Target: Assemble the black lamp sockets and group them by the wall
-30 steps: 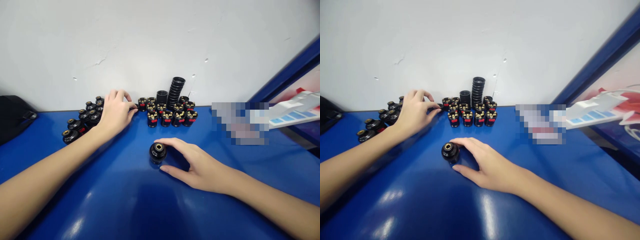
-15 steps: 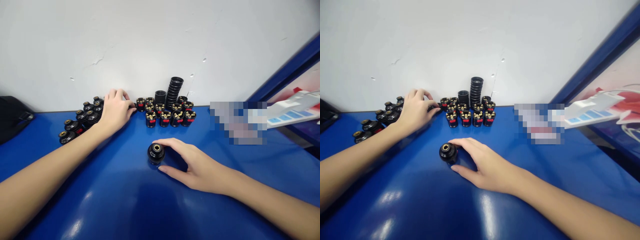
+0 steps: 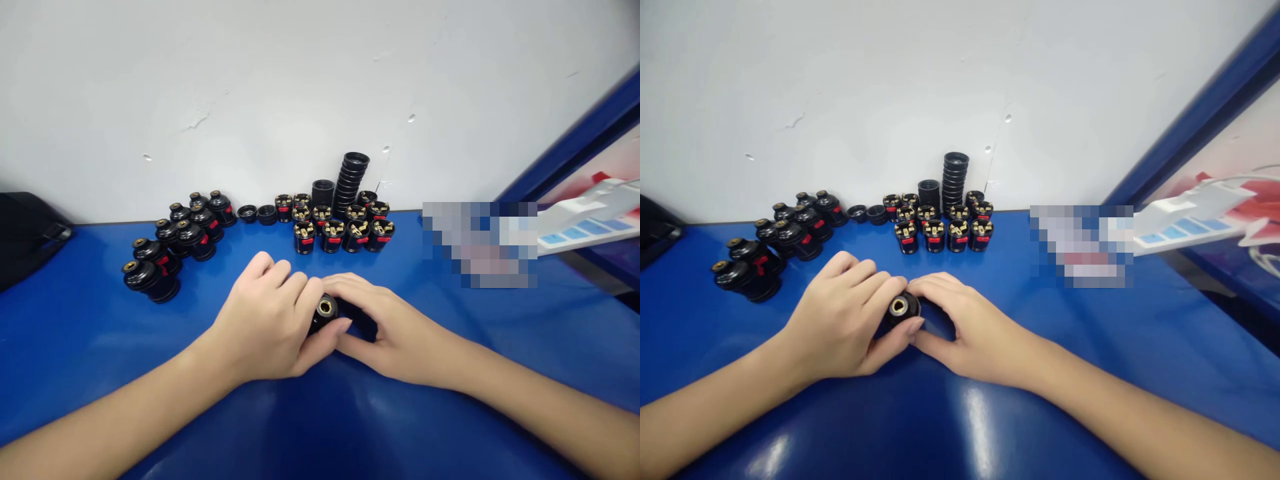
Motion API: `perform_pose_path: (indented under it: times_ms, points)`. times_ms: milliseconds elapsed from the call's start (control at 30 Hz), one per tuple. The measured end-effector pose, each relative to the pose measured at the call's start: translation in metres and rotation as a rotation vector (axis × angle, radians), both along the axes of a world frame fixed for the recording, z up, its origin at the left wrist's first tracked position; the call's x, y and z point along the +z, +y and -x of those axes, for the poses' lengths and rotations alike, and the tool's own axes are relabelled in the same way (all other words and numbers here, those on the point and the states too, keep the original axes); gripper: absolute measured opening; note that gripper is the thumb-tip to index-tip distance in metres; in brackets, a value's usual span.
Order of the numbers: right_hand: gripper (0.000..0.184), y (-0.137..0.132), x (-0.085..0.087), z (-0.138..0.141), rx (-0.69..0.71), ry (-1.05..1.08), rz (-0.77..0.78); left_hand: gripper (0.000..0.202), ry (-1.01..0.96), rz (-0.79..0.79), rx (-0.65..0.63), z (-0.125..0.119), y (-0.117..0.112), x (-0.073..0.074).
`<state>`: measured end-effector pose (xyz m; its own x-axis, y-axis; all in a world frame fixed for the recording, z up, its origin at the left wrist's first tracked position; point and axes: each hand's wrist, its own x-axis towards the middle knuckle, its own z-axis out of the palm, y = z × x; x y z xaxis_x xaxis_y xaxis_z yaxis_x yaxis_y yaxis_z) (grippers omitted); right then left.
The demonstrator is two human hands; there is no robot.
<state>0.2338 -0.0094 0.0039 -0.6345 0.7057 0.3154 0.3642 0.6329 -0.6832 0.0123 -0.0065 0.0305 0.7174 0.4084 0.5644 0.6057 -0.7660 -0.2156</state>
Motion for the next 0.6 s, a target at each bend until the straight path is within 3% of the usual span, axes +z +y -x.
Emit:
perform_pose_path:
  times_ms: [233,467,600]
  points:
    - [0.02,-0.004,0.006,0.0,-0.049,0.029,0.076,0.023,-0.206,0.104,-0.026,0.0,-0.001,-0.005]
    - [0.017,-0.006,0.009,-0.001,-0.006,0.112,0.135,0.036,-0.22,0.101,0.0,0.006,0.004,-0.01]
    - [0.015,-0.011,0.009,0.002,-0.04,0.118,0.07,0.04,-0.271,0.135,-0.004,0.004,0.004,-0.017]
